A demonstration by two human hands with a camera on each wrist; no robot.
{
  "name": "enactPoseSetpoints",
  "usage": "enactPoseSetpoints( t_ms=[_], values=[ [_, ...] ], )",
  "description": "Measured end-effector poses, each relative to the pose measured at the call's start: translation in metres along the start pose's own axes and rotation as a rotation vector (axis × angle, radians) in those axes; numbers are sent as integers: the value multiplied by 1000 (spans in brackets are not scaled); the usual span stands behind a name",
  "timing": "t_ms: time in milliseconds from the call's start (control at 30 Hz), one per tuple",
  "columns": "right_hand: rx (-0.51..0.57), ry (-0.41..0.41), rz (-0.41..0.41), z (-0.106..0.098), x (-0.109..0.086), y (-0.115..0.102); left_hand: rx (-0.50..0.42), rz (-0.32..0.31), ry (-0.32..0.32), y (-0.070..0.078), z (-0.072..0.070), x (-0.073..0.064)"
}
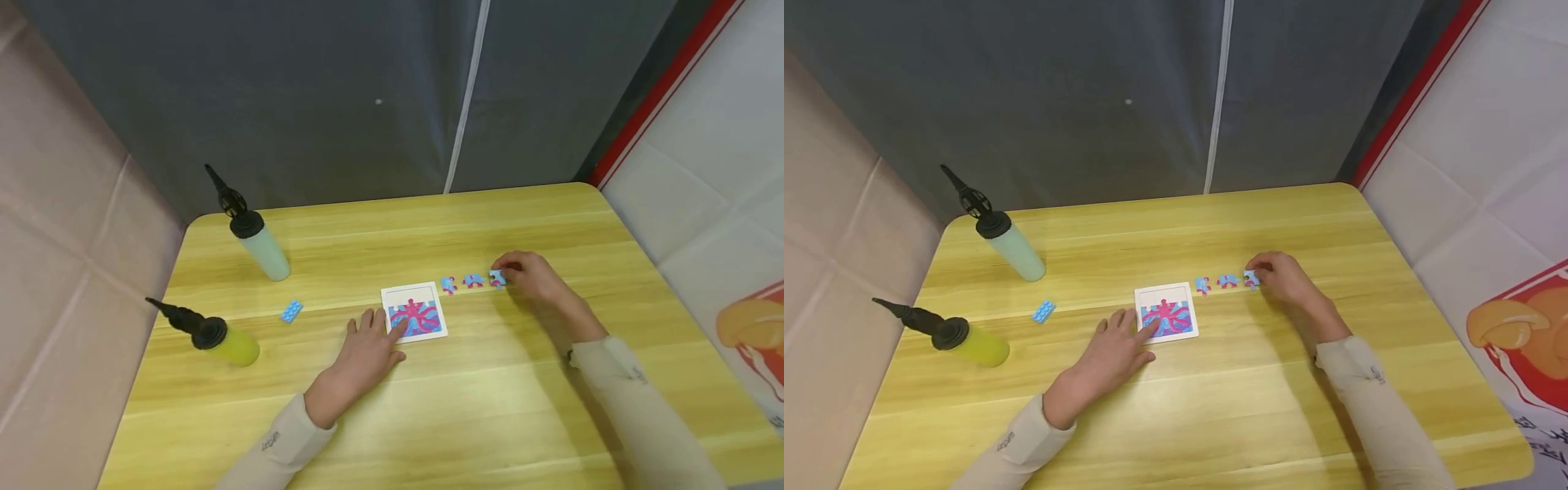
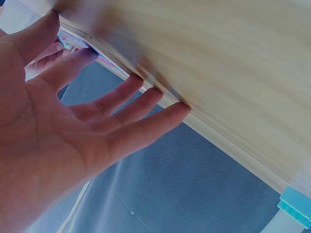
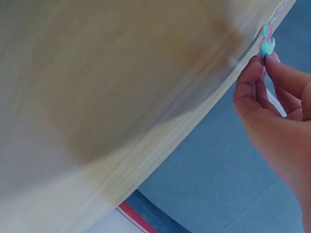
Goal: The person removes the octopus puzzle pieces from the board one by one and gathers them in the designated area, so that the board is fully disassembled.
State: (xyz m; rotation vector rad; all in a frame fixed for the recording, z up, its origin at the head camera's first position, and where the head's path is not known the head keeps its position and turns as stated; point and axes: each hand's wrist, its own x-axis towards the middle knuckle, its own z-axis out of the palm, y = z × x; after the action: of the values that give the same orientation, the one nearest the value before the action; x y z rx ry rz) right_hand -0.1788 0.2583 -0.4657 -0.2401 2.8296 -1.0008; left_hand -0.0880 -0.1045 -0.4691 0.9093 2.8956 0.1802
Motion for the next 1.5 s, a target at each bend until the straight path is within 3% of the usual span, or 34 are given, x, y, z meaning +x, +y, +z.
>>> enactPoseSetpoints(
  t_ms=[700,867,1233,1500],
  values=[
    [0,-27,26,2,-2,5,-8,1,-28,2,1,2],
    [53,-54,-11,8,-2,-5,-10,-9,-31,3,0,2],
    [39,-42,-123,35,5,-43,20,-16,-22,2,0,-2],
    [34,-38,-173,54,-3,-60,-1,-3,-45,3,6,-3]
  ],
)
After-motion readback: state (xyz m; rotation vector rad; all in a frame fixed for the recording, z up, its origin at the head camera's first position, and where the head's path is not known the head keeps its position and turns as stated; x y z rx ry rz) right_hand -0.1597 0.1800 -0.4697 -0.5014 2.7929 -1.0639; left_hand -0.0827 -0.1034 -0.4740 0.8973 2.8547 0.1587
